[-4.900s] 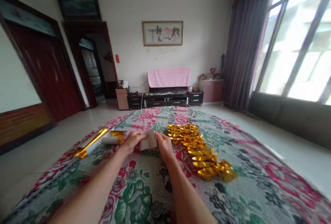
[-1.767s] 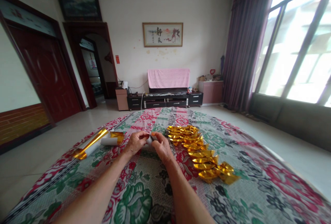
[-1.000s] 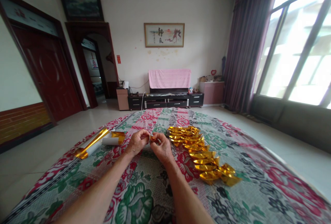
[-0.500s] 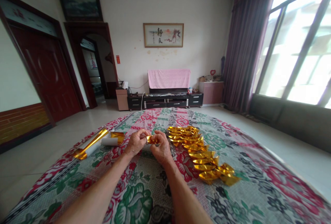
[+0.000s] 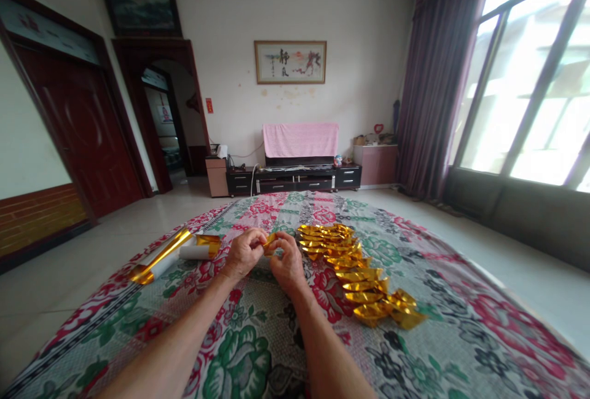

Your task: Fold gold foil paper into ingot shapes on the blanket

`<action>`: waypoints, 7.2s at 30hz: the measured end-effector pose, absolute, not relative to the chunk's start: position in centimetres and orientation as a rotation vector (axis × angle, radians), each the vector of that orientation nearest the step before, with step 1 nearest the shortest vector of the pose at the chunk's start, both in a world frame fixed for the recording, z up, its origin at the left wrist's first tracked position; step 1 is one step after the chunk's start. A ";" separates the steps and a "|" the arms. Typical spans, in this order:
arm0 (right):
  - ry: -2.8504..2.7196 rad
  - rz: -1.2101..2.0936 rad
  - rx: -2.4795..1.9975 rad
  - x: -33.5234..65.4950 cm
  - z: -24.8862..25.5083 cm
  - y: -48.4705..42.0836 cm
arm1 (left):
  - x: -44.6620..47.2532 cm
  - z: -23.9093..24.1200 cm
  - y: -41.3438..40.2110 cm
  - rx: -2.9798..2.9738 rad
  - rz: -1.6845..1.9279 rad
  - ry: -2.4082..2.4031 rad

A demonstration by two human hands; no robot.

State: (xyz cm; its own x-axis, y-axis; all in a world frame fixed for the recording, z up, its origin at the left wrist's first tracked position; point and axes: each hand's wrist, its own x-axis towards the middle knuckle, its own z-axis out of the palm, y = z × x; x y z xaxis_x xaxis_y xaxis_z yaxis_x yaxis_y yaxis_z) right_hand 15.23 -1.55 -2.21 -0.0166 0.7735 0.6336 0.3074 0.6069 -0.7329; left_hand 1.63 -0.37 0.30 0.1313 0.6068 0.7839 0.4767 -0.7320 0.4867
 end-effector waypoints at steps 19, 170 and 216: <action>-1.399 0.659 -0.928 14.8 -2.3 -1.3 | 1.9 0.2 -0.7 2.409 1.581 1.101; -1.345 0.789 -0.843 15.1 -2.0 -1.1 | 1.5 0.2 -0.9 1.695 1.263 1.085; -1.481 0.359 -0.961 13.3 -2.7 -1.1 | 1.5 -0.3 -0.4 1.599 1.301 1.120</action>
State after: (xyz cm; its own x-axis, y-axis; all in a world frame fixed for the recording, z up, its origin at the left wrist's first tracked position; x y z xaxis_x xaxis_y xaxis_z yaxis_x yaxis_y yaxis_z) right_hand 13.29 -1.11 -2.66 0.1205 0.7330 0.6695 0.3451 0.6014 -0.7205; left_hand 1.46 -0.45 -0.35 0.0899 0.9492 0.3014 0.1576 -0.3124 0.9368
